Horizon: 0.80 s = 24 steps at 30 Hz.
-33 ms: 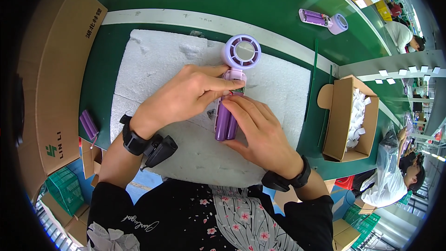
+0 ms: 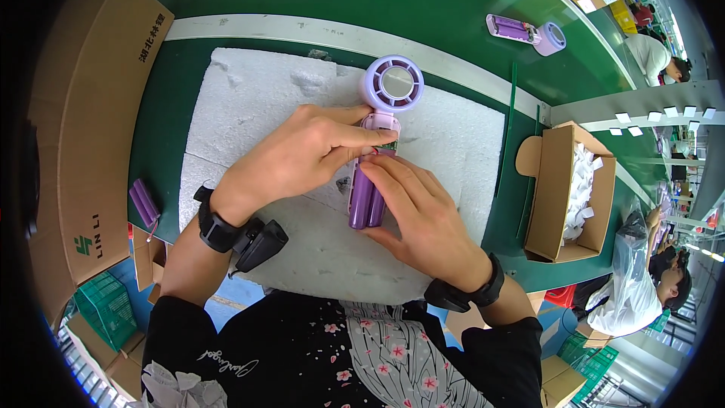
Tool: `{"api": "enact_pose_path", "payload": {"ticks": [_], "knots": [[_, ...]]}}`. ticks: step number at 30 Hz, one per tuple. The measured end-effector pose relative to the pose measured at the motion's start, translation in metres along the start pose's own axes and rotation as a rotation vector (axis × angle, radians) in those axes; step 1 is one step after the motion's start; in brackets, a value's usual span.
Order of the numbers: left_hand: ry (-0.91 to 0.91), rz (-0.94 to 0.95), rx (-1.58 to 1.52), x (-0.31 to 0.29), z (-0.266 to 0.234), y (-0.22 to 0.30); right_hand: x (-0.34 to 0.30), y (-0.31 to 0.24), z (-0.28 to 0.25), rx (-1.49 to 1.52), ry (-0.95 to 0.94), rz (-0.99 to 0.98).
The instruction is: The person connects a battery pack to a circuit board inside a fan housing, fits the battery into the housing, and sets it aside. They then take another battery pack from a box, apply a piece of tape to it, and connect it to the circuit board of another fan housing.
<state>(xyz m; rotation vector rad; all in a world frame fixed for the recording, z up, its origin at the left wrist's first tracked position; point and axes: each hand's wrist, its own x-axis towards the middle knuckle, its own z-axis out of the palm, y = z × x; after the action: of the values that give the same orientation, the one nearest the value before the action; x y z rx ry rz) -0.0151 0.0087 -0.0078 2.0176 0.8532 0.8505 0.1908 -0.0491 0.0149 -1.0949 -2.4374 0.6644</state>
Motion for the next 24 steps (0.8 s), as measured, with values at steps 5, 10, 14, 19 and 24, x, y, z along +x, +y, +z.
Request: {"api": "enact_pose_path", "payload": {"ticks": [5, 10, 14, 19, 24], "knots": [[-0.012, -0.002, -0.002, -0.0003, -0.0009, 0.0000, -0.0038, -0.0005, 0.0030, 0.100, 0.066, 0.068], [-0.025, 0.005, 0.020, -0.0005, -0.0016, -0.0007, -0.0044, 0.0029, 0.0000, 0.006, 0.078, -0.012], [-0.038, -0.010, 0.010, 0.0001, -0.0030, 0.0008, -0.0041, 0.0029, 0.0005, -0.030, 0.096, -0.002], [0.048, 0.092, 0.018, -0.0002, 0.0022, -0.0073, -0.0057, 0.0024, 0.0070, 0.089, 0.160, 0.058], [0.038, 0.056, -0.021, -0.0001, 0.0026, -0.0076, -0.0076, 0.0068, 0.0041, 0.029, 0.135, 0.036]]}}
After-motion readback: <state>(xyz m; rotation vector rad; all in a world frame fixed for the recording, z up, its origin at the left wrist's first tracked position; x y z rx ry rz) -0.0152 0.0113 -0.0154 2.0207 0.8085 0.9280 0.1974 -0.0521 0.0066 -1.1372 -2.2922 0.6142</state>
